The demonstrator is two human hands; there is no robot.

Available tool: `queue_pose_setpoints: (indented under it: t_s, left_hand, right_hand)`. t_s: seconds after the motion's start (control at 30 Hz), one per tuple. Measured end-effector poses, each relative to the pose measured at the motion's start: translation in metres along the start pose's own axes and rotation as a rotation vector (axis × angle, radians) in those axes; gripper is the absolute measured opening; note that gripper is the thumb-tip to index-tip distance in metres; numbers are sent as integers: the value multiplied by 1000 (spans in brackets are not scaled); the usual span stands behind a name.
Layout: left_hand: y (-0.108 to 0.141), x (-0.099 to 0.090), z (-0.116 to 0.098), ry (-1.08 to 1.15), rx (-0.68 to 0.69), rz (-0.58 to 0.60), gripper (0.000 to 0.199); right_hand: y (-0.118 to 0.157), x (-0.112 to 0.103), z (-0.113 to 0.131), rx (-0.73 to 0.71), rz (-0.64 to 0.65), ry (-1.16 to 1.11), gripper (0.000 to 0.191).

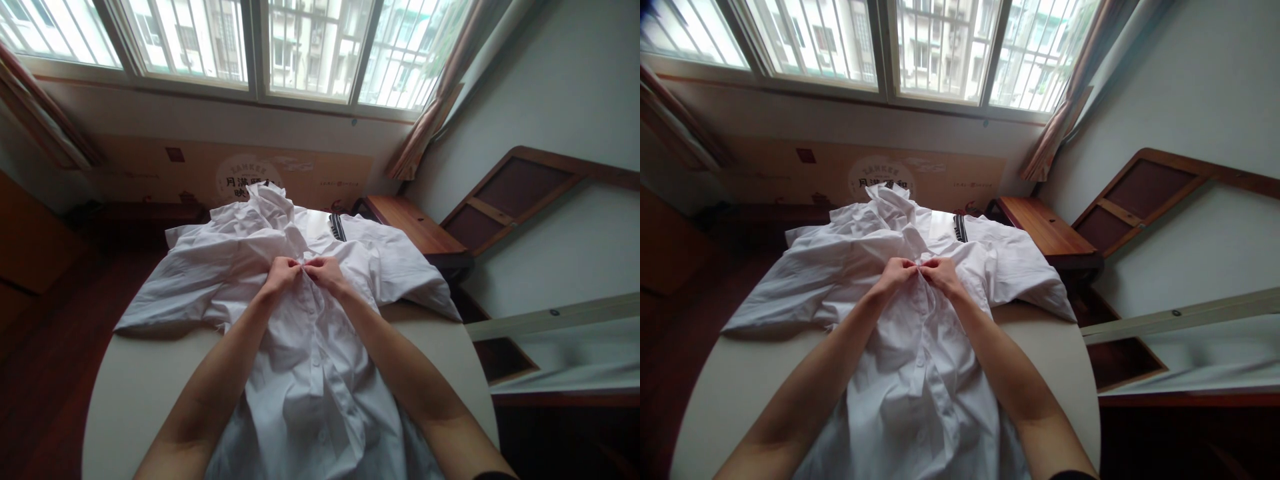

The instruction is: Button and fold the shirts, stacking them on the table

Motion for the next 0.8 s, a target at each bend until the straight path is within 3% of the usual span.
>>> queue_pose_setpoints:
  t_s: [0.2, 0.33, 0.8]
  left_hand:
    - [1, -1, -2, -57, 3, -9, 27]
    - [5, -2, -6, -114, -2, -57, 25]
    - [15, -5, -22, -211, 56, -198, 11]
  right_hand:
    - [12, -2, 27, -196, -194, 467, 11]
    - [24, 4, 34, -246, -274, 584, 11]
    - [29, 4, 24, -280, -314, 417, 11]
Point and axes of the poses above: each hand's wrist, its own y-axis away from the middle knuckle, its own x-axis out of the palm, z = x × y, the point moved 9 cm from there along -y, towards the middle knuckle, and after that the axes turned 7 degrees about z, right-handed, at the moved point
